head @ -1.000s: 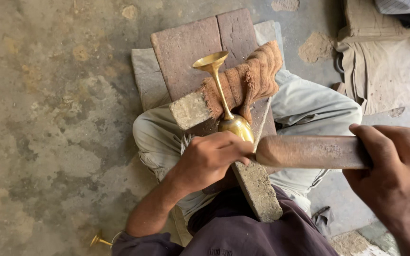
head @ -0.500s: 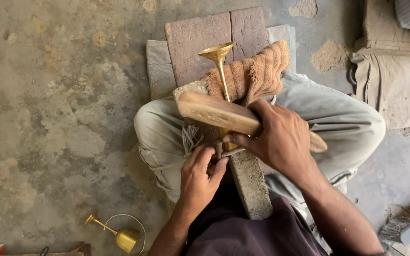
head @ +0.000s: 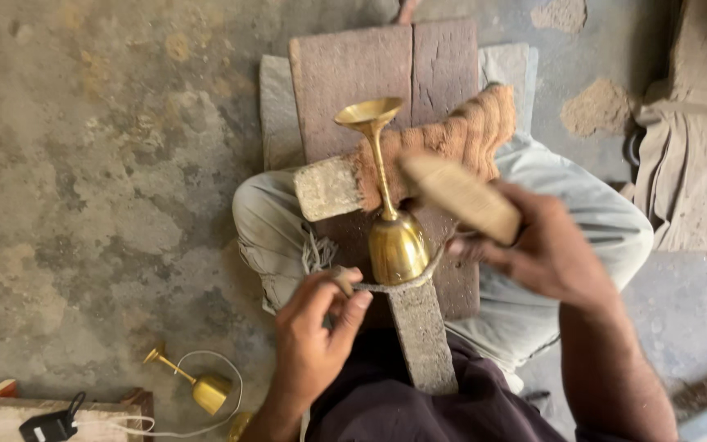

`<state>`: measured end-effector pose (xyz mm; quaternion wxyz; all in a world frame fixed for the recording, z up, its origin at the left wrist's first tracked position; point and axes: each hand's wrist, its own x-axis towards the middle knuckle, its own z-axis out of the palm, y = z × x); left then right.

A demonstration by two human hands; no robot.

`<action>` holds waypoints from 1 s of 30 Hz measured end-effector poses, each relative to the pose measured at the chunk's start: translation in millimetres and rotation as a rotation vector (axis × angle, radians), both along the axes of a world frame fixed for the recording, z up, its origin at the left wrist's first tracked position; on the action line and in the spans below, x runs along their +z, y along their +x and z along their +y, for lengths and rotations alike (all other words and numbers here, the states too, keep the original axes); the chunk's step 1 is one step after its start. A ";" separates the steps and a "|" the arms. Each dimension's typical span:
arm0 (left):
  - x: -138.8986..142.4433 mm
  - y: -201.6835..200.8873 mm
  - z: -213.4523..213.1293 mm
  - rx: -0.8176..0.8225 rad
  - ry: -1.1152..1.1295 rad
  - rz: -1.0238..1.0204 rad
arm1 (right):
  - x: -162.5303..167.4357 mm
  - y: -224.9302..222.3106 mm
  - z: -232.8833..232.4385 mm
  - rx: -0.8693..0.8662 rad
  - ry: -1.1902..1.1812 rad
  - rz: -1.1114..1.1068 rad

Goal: The person sits on the floor shaping a brass oil lamp clamped between bricks. They first score the brass base with a hand tool, then hold a metal punch against the lamp's base and strike it repeatedly with a wooden mallet, repositioning the punch to work around the surface, and finally wipe the lamp with a cloth.

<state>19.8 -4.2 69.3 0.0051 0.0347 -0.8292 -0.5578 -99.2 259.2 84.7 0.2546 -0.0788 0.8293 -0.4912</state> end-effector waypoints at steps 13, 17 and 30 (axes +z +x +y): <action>16.9 -94.5 32.0 -0.615 -0.101 0.209 | 10.0 40.8 81.0 -0.262 0.524 0.267; 21.3 -106.4 36.8 -0.769 -0.256 0.195 | 13.1 39.4 82.3 -0.120 0.747 0.641; 30.8 -121.1 44.9 -0.909 -0.215 0.071 | -8.9 67.8 105.2 -0.308 0.405 0.456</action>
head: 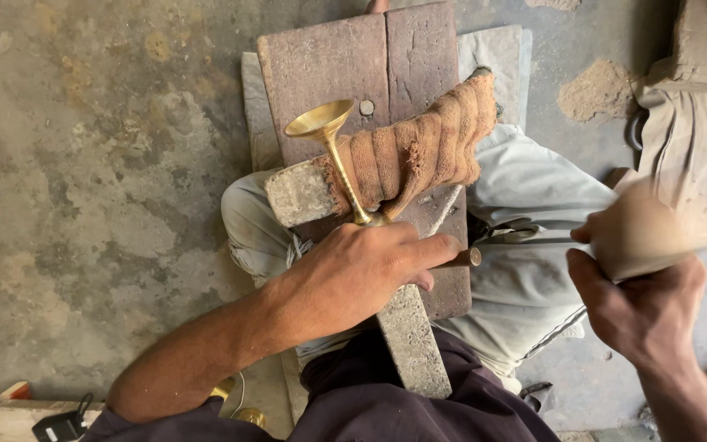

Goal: The person sits on the floor shaping a brass oil lamp clamped between bricks. They first score the brass base with a hand tool, then hold a metal punch against the lamp's base and strike it repeatedly with a wooden mallet, repositioning the punch to work around the surface, and finally wipe the lamp with a cloth.

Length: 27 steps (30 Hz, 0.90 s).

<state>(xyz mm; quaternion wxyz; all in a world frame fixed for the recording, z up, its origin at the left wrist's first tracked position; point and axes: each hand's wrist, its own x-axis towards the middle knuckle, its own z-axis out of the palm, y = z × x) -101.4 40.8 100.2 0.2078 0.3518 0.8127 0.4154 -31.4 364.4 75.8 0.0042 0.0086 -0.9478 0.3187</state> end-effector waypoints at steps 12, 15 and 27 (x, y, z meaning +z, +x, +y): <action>-4.3 2.8 -6.2 -0.003 0.081 0.034 | 11.8 3.1 -23.2 -0.060 -0.038 0.049; -2.7 5.4 -11.1 0.020 0.061 0.037 | 23.4 -0.7 -34.8 -0.106 -0.161 0.044; -8.6 11.8 -14.4 0.015 0.102 0.022 | 46.3 -7.2 -48.3 -0.174 -0.189 -0.045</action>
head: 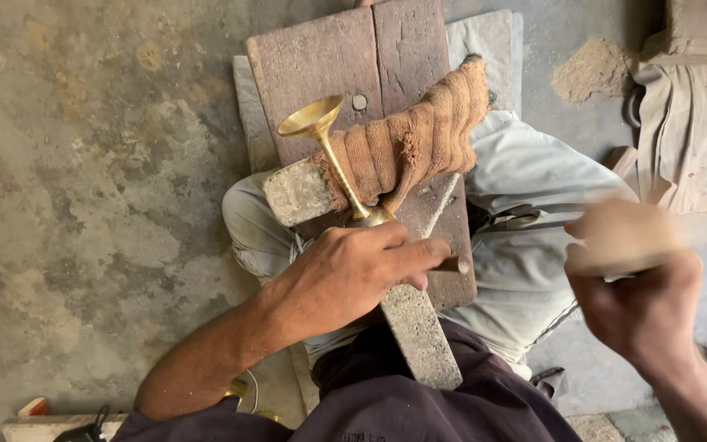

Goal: The person sits on the floor shaping a brass oil lamp clamped between bricks. They first score the brass base with a hand tool, then hold a metal punch against the lamp's base and strike it repeatedly with a wooden mallet, repositioning the punch to work around the surface, and finally wipe the lamp with a cloth.

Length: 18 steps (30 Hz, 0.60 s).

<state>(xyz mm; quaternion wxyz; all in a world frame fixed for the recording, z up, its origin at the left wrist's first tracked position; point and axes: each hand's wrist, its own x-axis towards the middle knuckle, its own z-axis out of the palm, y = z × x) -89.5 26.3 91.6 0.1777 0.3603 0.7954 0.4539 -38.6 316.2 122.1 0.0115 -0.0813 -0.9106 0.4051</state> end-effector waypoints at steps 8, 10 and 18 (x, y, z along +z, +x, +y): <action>-3.3 1.6 -5.7 -0.022 0.010 0.028 | -2.0 0.9 -4.3 0.281 0.667 0.231; -2.9 3.1 -8.4 0.007 0.038 0.034 | -1.5 3.3 -6.3 0.015 0.114 0.009; -6.9 8.7 -15.9 0.015 0.045 0.076 | 5.4 12.0 -9.6 0.043 0.188 0.037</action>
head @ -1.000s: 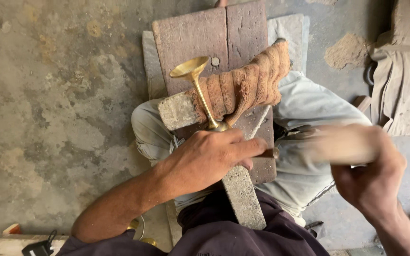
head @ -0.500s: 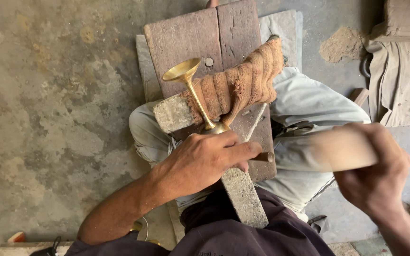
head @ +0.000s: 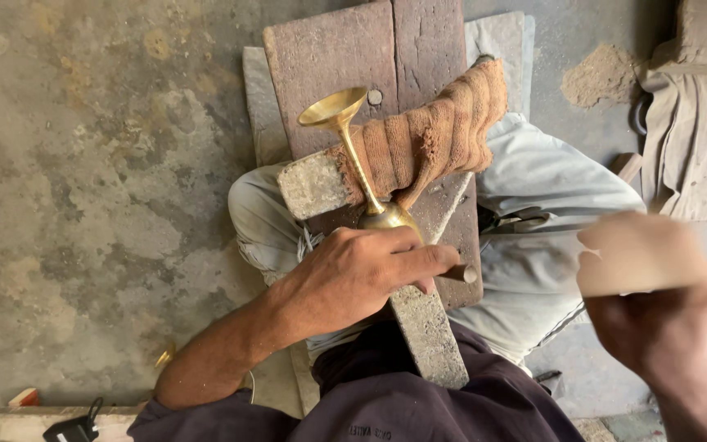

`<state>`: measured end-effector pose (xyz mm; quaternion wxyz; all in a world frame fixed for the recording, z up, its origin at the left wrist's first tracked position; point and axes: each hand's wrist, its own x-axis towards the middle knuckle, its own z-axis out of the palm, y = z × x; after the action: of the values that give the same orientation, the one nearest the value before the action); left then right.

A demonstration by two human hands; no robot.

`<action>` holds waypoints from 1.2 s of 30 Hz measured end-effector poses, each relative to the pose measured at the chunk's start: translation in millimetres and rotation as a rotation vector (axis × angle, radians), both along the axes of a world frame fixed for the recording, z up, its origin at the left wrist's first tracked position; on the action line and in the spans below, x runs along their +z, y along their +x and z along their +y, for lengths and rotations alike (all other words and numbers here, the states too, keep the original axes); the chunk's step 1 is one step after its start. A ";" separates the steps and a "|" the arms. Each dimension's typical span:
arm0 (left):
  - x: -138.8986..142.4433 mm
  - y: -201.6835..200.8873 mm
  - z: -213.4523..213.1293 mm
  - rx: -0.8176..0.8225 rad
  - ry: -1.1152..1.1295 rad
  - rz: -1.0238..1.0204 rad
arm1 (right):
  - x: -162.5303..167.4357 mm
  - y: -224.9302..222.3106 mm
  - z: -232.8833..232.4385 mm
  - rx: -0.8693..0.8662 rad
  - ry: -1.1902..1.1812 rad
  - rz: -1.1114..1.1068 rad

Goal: The person sits on the floor shaping a brass oil lamp clamped between bricks. They first score the brass base with a hand tool, then hold a metal punch against the lamp's base and strike it repeatedly with a wooden mallet, repositioning the punch to work around the surface, and finally wipe the lamp with a cloth.

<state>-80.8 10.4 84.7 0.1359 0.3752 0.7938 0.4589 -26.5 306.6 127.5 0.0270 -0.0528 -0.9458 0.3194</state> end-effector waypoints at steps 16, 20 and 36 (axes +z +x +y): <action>-26.3 21.8 -14.9 0.097 0.098 0.054 | 36.8 -2.9 -19.3 0.269 0.520 0.103; -32.4 26.9 -18.3 0.133 0.145 0.121 | 43.5 -7.3 -15.1 0.329 0.591 0.023; -57.1 70.9 -27.8 0.589 0.502 -0.149 | 40.5 -14.7 -99.1 0.425 0.285 0.014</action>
<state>-9.9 -17.4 27.5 -0.0403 0.1187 0.7186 0.6841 -41.2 207.5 168.0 -0.0269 0.1538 -0.9708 0.1819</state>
